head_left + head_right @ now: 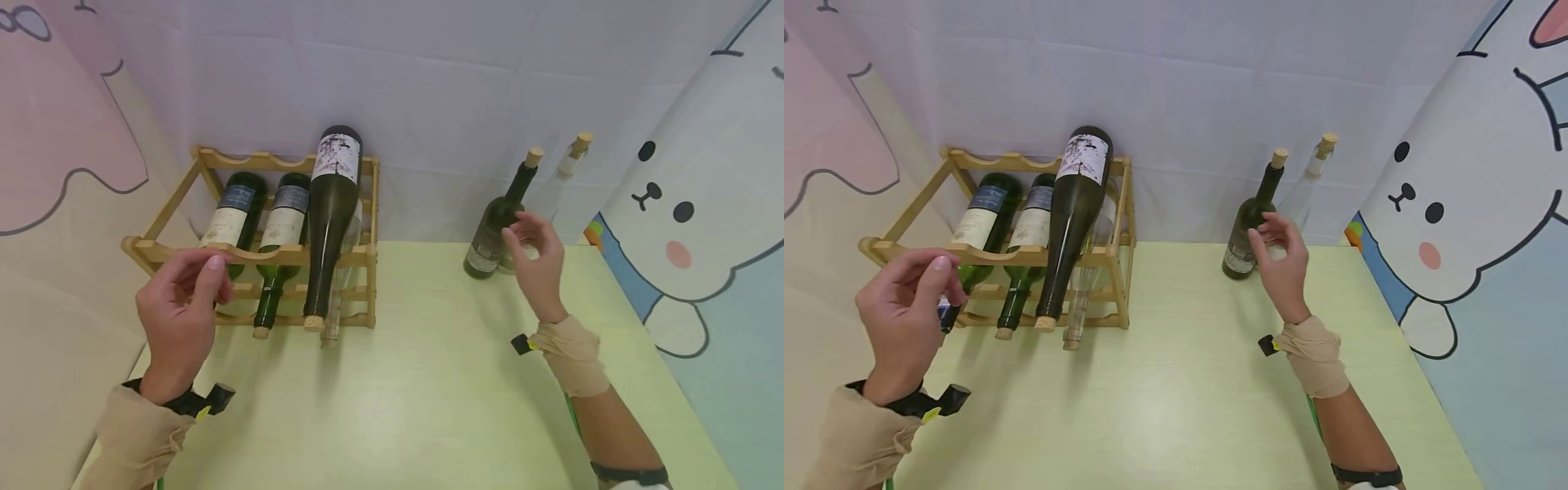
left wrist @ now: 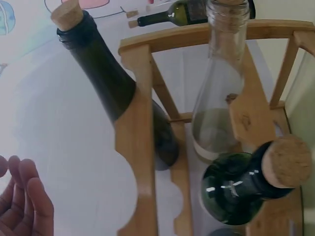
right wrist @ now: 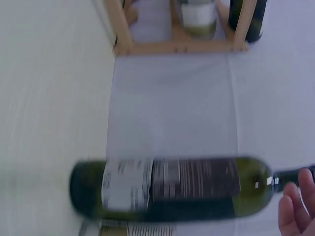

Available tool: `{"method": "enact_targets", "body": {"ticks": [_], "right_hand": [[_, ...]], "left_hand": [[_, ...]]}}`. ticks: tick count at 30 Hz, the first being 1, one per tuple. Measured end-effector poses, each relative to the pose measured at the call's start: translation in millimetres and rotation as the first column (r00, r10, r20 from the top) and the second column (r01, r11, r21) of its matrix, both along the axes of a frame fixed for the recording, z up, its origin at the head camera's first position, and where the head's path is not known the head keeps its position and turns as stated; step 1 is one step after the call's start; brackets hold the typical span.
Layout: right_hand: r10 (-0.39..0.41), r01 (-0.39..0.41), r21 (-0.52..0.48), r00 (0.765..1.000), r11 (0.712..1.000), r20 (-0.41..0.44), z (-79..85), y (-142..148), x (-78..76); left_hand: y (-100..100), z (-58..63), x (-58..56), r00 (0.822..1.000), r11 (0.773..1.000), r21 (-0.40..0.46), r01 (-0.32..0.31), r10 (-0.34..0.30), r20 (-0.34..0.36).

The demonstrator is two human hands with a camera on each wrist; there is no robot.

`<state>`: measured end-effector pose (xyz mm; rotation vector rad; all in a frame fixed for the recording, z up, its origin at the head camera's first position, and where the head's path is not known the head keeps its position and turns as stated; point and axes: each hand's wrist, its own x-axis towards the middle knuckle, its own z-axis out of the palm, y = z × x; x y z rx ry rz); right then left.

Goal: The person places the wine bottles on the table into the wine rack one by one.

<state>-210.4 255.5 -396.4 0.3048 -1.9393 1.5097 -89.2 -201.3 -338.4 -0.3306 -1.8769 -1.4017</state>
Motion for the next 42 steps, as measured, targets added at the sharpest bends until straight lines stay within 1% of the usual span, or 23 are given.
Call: {"method": "enact_targets", "body": {"ticks": [1,2,3,4,5,7,9,10,11,13,16,18,19,20,22,23,25,27,30,31,33,38,42], "right_hand": [[-0.050,0.050,0.011,0.999,0.999,-0.013,-0.7,6,-0.1],[-0.087,0.088,0.018,0.996,0.996,-0.018,-1.8,12,-0.8],[-0.112,0.113,0.029,0.994,0.993,-0.018,-2.9,16,-2.0],[-0.131,0.132,0.045,0.991,0.990,-0.010,-4.2,20,-3.4],[-0.144,0.143,0.068,0.990,0.987,0.004,-5.6,23,-5.3],[-0.148,0.142,0.118,0.988,0.983,0.039,-9.6,27,-10.0],[-0.149,0.136,0.166,0.986,0.977,0.071,-13.1,29,-15.5],[-0.152,0.135,0.185,0.985,0.973,0.082,-14.5,29,-18.5],[-0.149,0.129,0.199,0.985,0.971,0.089,-15.7,29,-21.6],[-0.146,0.123,0.210,0.985,0.970,0.097,-17.1,28,-26.7],[-0.137,0.116,0.203,0.986,0.972,0.096,-17.6,25,-33.2],[-0.136,0.115,0.195,0.986,0.974,0.101,-17.3,21,-36.2],[-0.137,0.116,0.191,0.985,0.975,0.103,-17.1,20,-37.7],[-0.138,0.117,0.189,0.985,0.975,0.107,-16.9,18,-39.0],[-0.149,0.125,0.199,0.983,0.972,0.109,-16.1,15,-41.1],[-0.157,0.133,0.209,0.982,0.969,0.105,-15.9,13,-42.1],[-0.172,0.148,0.226,0.981,0.963,0.091,-15.9,10,-44.2],[-0.192,0.169,0.245,0.979,0.955,0.074,-16.0,7,-45.6],[-0.228,0.203,0.271,0.971,0.941,0.065,-17.9,5,-48.0],[-0.238,0.211,0.282,0.969,0.936,0.065,-18.5,5,-48.3],[-0.253,0.223,0.299,0.965,0.928,0.065,-19.9,4,-48.6],[-0.241,0.218,0.312,0.970,0.925,0.039,-22.1,1,-44.9],[-0.195,0.173,0.291,0.980,0.941,0.049,-24.4,-2,-37.1]], "left_hand": [[3,4.2,2.1,0.998,1.000,0.010,-0.008,0.009,-0.062],[9,8.3,4.3,0.992,1.000,0.027,-0.001,0.004,-0.124],[15,12.5,6.3,0.983,0.999,0.039,0.015,-0.008,-0.185],[22,16.3,8.2,0.969,0.998,0.047,0.041,-0.028,-0.245],[30,19.5,9.9,0.953,0.997,0.039,0.060,-0.046,-0.300],[46,24.9,12.5,0.911,0.993,-0.002,0.118,-0.109,-0.397],[61,28.3,14.5,0.864,0.978,-0.073,0.198,-0.209,-0.459],[68,29.3,15.8,0.842,0.967,-0.117,0.226,-0.254,-0.475],[75,30.3,17.7,0.825,0.954,-0.166,0.249,-0.298,-0.479],[89,31.4,21.5,0.786,0.919,-0.247,0.308,-0.392,-0.478],[109,32.2,29.2,0.737,0.857,-0.349,0.379,-0.507,-0.446],[121,31.2,34.7,0.708,0.805,-0.394,0.444,-0.584,-0.397],[126,30.1,37.2,0.696,0.779,-0.414,0.471,-0.617,-0.367],[130,28.4,39.1,0.690,0.753,-0.436,0.492,-0.643,-0.331],[138,23.1,42.4,0.687,0.708,-0.465,0.531,-0.681,-0.252],[141,19.9,43.5,0.689,0.687,-0.477,0.548,-0.694,-0.209],[146,12.4,43.6,0.690,0.655,-0.487,0.577,-0.711,-0.138],[149,4.5,43.3,0.694,0.633,-0.476,0.611,-0.717,-0.062],[152,-7.0,40.8,0.703,0.620,-0.443,0.648,-0.710,0.036],[153,-10.3,40.1,0.706,0.619,-0.432,0.656,-0.705,0.063],[153,-16.0,38.5,0.707,0.617,-0.404,0.676,-0.697,0.118],[152,-26.1,36.5,0.693,0.610,-0.348,0.712,-0.688,0.212],[151,-31.5,36.1,0.681,0.602,-0.322,0.731,-0.679,0.274]]}}
